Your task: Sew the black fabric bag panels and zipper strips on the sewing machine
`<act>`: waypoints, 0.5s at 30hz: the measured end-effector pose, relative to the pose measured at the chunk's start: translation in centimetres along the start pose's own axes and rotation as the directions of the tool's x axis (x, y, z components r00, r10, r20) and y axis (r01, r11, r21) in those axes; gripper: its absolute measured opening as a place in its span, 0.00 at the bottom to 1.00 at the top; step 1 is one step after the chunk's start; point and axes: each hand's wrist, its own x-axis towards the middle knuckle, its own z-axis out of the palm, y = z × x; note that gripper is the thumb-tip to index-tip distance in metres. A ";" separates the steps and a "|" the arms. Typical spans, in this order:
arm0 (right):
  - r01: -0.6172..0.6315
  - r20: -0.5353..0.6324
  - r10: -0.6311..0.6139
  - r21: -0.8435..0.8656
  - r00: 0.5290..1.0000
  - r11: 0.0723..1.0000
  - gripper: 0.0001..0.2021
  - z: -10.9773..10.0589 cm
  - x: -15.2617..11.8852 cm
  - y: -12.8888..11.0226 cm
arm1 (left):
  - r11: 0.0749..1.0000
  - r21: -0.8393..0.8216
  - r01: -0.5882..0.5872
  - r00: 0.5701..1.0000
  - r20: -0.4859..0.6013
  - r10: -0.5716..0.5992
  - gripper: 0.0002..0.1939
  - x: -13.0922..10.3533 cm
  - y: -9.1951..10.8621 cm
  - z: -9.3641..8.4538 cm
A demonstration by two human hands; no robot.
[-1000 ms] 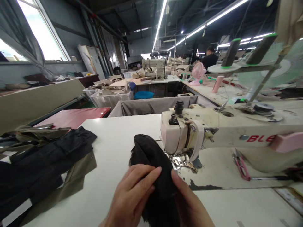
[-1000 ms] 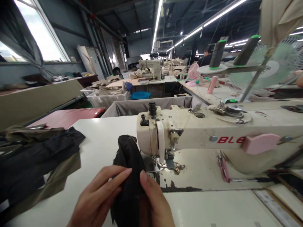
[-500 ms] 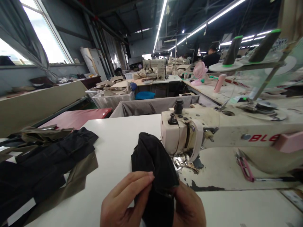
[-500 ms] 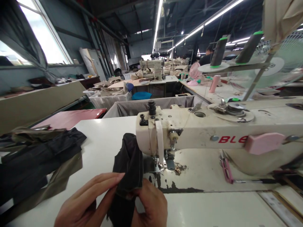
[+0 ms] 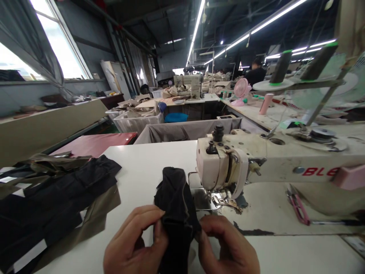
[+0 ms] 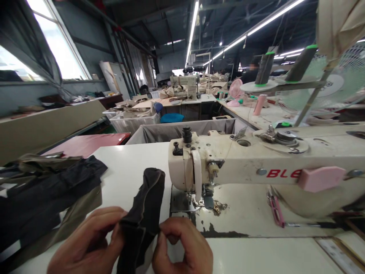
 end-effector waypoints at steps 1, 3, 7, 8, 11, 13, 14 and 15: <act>0.025 -0.015 -0.025 0.004 1.000 1.000 0.07 0.3 0.4 -0.1 | 0.997 -0.007 0.072 0.997 -0.040 -0.072 0.08 0.0 0.2 0.3; 0.123 -0.069 -0.118 0.070 0.991 0.990 0.11 0.9 1.5 -0.4 | 0.978 -0.013 0.208 0.976 -0.069 -0.208 0.05 0.3 0.8 1.0; 0.239 -0.144 -0.216 0.171 0.966 0.956 0.14 1.4 3.5 -0.9 | 0.975 0.134 0.175 0.968 -0.207 -0.145 0.03 0.9 1.3 1.4; 0.258 -0.122 -0.243 0.128 0.962 0.958 0.14 1.4 3.7 -0.9 | 0.975 0.179 0.134 0.969 -0.232 -0.090 0.03 1.0 1.2 1.2; 0.307 -0.065 -0.309 -0.043 0.949 0.951 0.13 1.2 3.5 -0.6 | 0.983 0.095 0.155 0.976 -0.166 -0.138 0.05 0.9 0.9 0.2; 0.274 -0.056 -0.281 -0.097 0.958 0.957 0.12 1.2 2.9 -0.4 | 0.968 -0.006 0.251 0.964 -0.092 -0.251 0.07 0.8 0.8 -0.3; 0.237 -0.052 -0.243 -0.100 0.969 0.966 0.10 1.2 2.6 -0.3 | 0.955 -0.033 0.295 0.953 -0.065 -0.296 0.08 0.7 0.8 -0.5; 0.186 -0.044 -0.191 -0.087 0.981 0.979 0.09 1.2 2.4 -0.3 | 0.940 -0.048 0.338 0.939 -0.044 -0.340 0.09 0.7 0.8 -0.6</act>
